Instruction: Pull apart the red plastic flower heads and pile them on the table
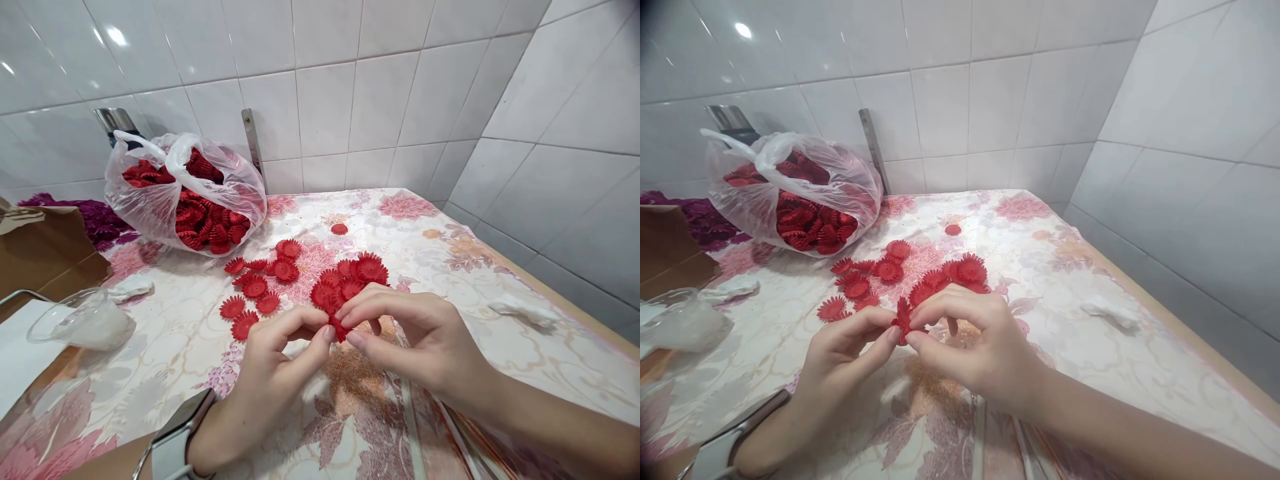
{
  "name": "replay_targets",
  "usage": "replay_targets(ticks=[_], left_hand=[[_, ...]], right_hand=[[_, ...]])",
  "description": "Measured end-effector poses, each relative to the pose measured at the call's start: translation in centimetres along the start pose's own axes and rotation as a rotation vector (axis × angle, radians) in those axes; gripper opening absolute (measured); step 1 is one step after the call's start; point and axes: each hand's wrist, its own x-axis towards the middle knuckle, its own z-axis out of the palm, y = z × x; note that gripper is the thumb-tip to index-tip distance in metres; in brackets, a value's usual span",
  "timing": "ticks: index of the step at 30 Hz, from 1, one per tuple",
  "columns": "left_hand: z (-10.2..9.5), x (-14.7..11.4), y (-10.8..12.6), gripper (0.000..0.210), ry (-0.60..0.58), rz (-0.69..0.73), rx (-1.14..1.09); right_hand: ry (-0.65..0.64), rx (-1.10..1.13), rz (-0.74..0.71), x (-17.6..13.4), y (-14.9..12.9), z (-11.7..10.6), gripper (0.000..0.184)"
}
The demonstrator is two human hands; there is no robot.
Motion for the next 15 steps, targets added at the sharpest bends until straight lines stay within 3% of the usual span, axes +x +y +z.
replay_targets(ticks=[6, 15], left_hand=[[-0.06, 0.05, -0.03, 0.011, -0.011, 0.012, 0.086], [0.38, 0.22, 0.13, 0.002, -0.044, -0.155, -0.108]], right_hand=[[0.003, -0.059, 0.028, -0.16, -0.32, 0.26, 0.013], [-0.011, 0.065, 0.245, -0.27, -0.37, 0.69, 0.011]])
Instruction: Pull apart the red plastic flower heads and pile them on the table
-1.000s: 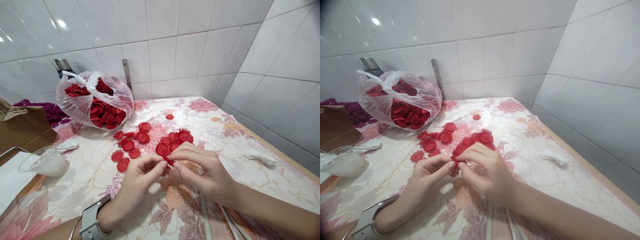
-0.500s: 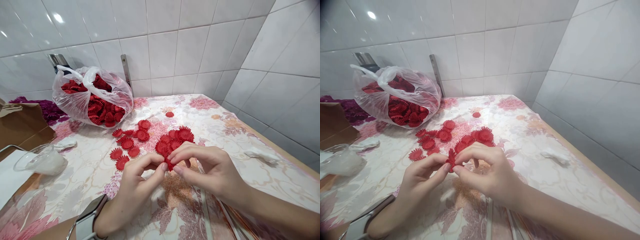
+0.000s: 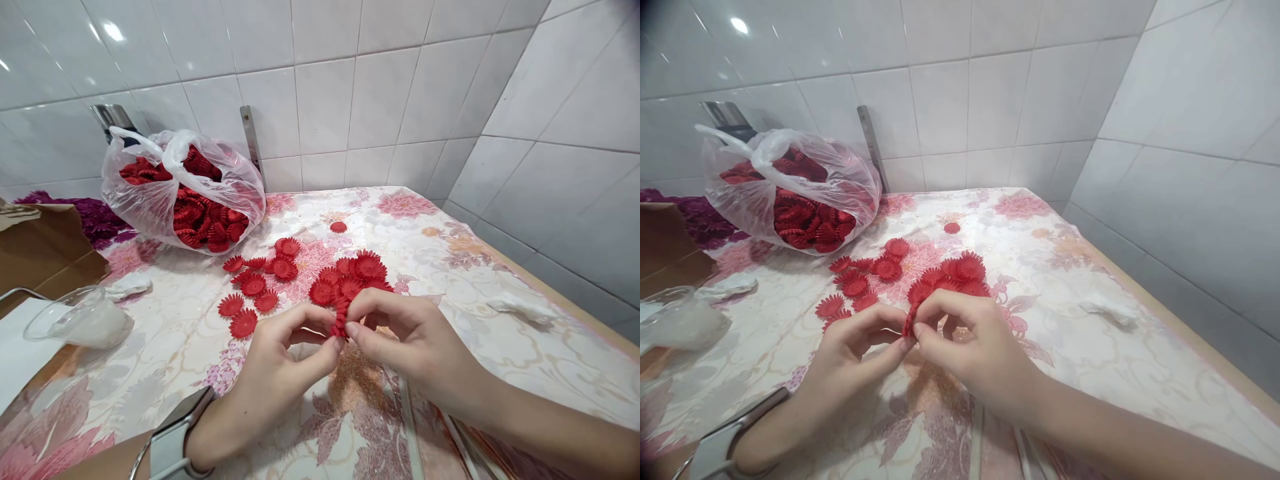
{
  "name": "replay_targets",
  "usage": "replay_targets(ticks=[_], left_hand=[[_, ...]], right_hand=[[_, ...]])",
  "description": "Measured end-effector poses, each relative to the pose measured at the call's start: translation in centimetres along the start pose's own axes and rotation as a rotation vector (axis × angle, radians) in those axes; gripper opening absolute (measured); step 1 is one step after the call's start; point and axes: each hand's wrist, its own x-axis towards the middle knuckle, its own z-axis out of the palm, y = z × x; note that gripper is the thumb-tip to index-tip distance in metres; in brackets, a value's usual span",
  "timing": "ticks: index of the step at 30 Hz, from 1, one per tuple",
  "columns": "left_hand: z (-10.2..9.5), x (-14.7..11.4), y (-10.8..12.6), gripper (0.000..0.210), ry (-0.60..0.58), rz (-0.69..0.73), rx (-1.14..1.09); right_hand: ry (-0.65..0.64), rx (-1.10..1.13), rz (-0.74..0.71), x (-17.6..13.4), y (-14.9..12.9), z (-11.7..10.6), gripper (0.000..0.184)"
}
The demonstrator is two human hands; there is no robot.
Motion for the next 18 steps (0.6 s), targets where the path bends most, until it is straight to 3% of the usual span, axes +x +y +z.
replay_targets(ticks=[4, 7, 13, 18], left_hand=[[-0.2, 0.2, 0.1, 0.014, -0.013, -0.125, -0.127], [-0.3, 0.6, 0.3, 0.017, -0.015, -0.221, -0.240], [-0.5, 0.9, 0.7, 0.016, 0.025, -0.235, -0.272], [-0.5, 1.0, 0.6, 0.016, 0.038, -0.239, -0.250]], right_hand=[[0.014, 0.112, 0.069, 0.3, 0.3, -0.3, 0.010], [0.103, 0.165, 0.106, 0.8, 0.4, -0.5, 0.011], [0.257, 0.272, 0.184, 1.9, 0.7, -1.3, 0.015], [0.294, 0.308, 0.188, 2.1, 1.0, -1.3, 0.016]])
